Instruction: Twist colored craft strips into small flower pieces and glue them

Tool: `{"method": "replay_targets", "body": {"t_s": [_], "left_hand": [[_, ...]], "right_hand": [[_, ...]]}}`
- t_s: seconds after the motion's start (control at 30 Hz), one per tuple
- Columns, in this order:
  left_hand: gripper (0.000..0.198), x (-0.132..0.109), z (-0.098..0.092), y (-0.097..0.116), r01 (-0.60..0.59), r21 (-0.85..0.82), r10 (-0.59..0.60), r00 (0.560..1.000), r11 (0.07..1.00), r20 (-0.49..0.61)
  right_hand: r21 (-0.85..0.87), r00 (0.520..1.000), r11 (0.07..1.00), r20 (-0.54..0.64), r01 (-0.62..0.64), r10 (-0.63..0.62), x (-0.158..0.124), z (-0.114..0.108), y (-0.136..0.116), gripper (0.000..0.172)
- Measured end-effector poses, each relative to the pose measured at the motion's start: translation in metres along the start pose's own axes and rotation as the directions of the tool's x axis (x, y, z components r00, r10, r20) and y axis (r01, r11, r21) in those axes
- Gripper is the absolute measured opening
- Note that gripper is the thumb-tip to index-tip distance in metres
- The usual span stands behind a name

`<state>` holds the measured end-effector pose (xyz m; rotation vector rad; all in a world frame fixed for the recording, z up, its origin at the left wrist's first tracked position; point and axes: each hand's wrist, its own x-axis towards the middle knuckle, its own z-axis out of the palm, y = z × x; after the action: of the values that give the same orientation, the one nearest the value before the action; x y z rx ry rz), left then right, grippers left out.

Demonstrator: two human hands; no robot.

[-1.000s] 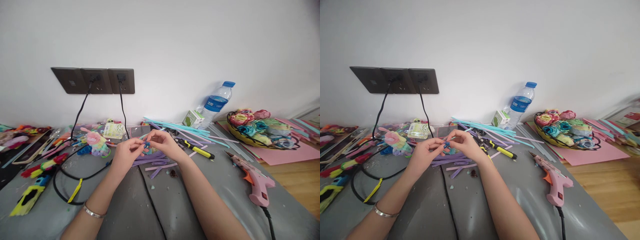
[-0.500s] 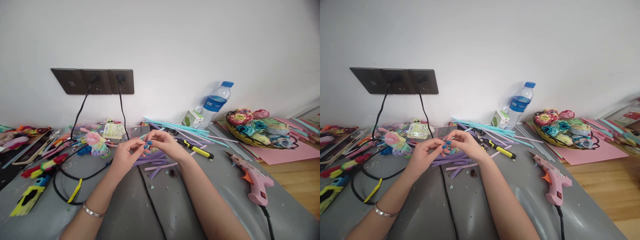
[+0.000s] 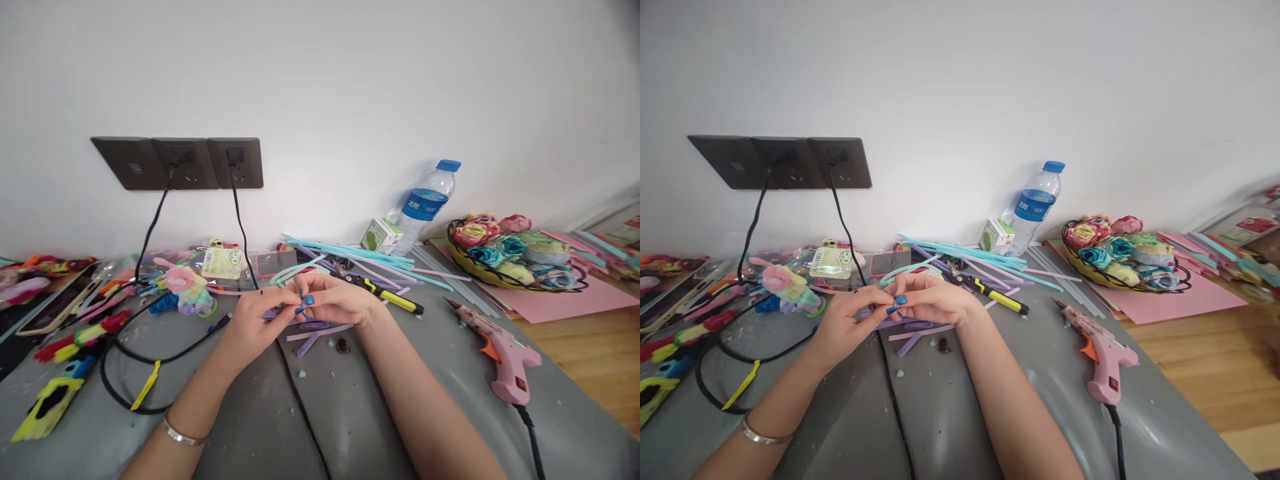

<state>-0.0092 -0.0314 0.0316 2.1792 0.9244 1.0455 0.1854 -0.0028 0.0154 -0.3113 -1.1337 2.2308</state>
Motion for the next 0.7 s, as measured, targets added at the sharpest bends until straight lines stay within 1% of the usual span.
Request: {"method": "replay_targets", "body": {"t_s": [0.1,0.2,0.27,0.33,0.43,0.5,0.57,0.63,0.7], "left_hand": [[0.016,-0.001,0.001,0.001,-0.045,0.018,0.045,0.999,0.999,-0.007],[0.015,0.0,0.0,0.003,-0.061,-0.003,0.061,0.997,0.998,-0.047],[0.014,0.002,-0.001,0.006,-0.001,-0.029,-0.001,0.997,1.0,-0.077],[0.014,0.003,-0.002,0.007,0.09,-0.067,-0.096,0.991,0.994,-0.095],[0.014,0.004,-0.001,0.006,0.188,-0.135,-0.202,0.974,0.973,-0.1],[0.012,0.004,0.0,0.003,0.222,-0.18,-0.242,0.965,0.958,-0.098],[0.011,0.004,0.001,0.0,0.253,-0.209,-0.278,0.956,0.945,-0.097],[0.012,0.003,0.001,-0.002,0.276,-0.216,-0.302,0.948,0.937,-0.098],[0.012,0.003,0.002,-0.004,0.287,-0.195,-0.31,0.945,0.938,-0.102]], "right_hand": [[0.019,1.0,1.0,0.012,-0.006,0.006,0.0,0.0,0.002,0.023],[0.008,0.999,0.999,-0.002,0.042,-0.042,0.002,0.004,0.002,0.023],[-0.042,0.992,0.993,-0.056,0.107,-0.109,0.004,0.008,0.003,0.019],[-0.129,0.975,0.978,-0.129,0.165,-0.182,0.007,0.011,0.003,0.016],[-0.284,0.945,0.937,-0.194,0.203,-0.264,0.009,0.01,0.004,0.015],[-0.397,0.923,0.892,-0.215,0.217,-0.32,0.01,0.007,0.004,0.014],[-0.497,0.888,0.834,-0.235,0.239,-0.394,0.01,0.005,0.005,0.013],[-0.56,0.857,0.788,-0.245,0.256,-0.453,0.011,0.004,0.005,0.011],[-0.587,0.843,0.766,-0.249,0.26,-0.476,0.011,0.005,0.005,0.009]]}}
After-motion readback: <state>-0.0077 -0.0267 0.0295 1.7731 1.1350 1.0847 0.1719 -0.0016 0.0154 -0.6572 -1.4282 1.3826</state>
